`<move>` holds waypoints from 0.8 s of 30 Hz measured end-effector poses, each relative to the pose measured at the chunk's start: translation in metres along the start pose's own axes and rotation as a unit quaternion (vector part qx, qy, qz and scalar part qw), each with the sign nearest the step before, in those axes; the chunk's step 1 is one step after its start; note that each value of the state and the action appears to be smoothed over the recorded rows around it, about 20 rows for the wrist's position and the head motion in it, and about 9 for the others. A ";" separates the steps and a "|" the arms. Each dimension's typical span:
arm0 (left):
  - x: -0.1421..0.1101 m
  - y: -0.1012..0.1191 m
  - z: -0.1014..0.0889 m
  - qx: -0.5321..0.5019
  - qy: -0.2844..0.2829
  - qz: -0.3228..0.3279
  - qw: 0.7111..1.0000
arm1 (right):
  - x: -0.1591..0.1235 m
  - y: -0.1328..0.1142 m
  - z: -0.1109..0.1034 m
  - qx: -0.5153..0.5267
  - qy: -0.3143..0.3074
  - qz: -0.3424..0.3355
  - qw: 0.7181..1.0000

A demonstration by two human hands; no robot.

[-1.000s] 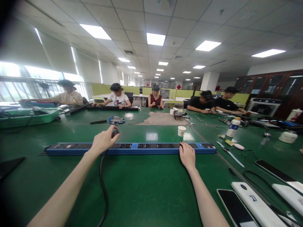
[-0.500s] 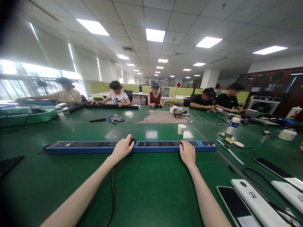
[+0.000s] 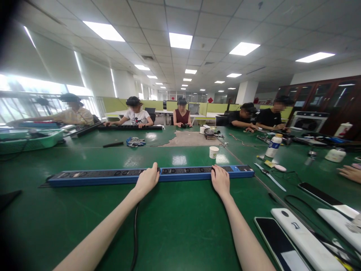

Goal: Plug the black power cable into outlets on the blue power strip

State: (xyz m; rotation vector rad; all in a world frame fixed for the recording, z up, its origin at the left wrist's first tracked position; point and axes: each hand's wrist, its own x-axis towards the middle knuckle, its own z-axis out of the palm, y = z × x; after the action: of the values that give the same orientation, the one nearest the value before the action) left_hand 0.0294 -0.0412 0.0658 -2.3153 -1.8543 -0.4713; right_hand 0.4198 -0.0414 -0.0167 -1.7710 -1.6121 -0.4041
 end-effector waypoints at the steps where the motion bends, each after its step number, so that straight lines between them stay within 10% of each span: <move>1: 0.000 -0.001 -0.001 0.001 -0.002 -0.002 1.000 | 0.000 0.000 0.000 -0.002 0.000 0.001 1.000; 11: 0.001 -0.006 -0.011 -0.027 0.000 -0.017 0.999 | 0.000 -0.005 -0.002 -0.003 0.004 0.002 1.000; 16: 0.003 -0.001 -0.044 -0.096 0.109 -0.067 0.987 | 0.000 -0.003 -0.003 0.005 0.010 0.010 1.000; 20: 0.004 0.010 -0.060 -0.267 0.135 -0.056 0.953 | 0.014 -0.028 -0.024 0.066 -0.019 0.039 0.997; 24: 0.001 0.037 -0.043 -0.502 0.047 -0.021 0.863 | 0.032 -0.101 -0.062 0.218 -0.098 -0.004 0.971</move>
State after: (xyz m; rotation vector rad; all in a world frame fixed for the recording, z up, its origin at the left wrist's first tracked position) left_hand 0.0585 -0.0613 0.1100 -2.6703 -1.8336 -1.8973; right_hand 0.3421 -0.0614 0.0768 -1.4999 -1.6878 0.1251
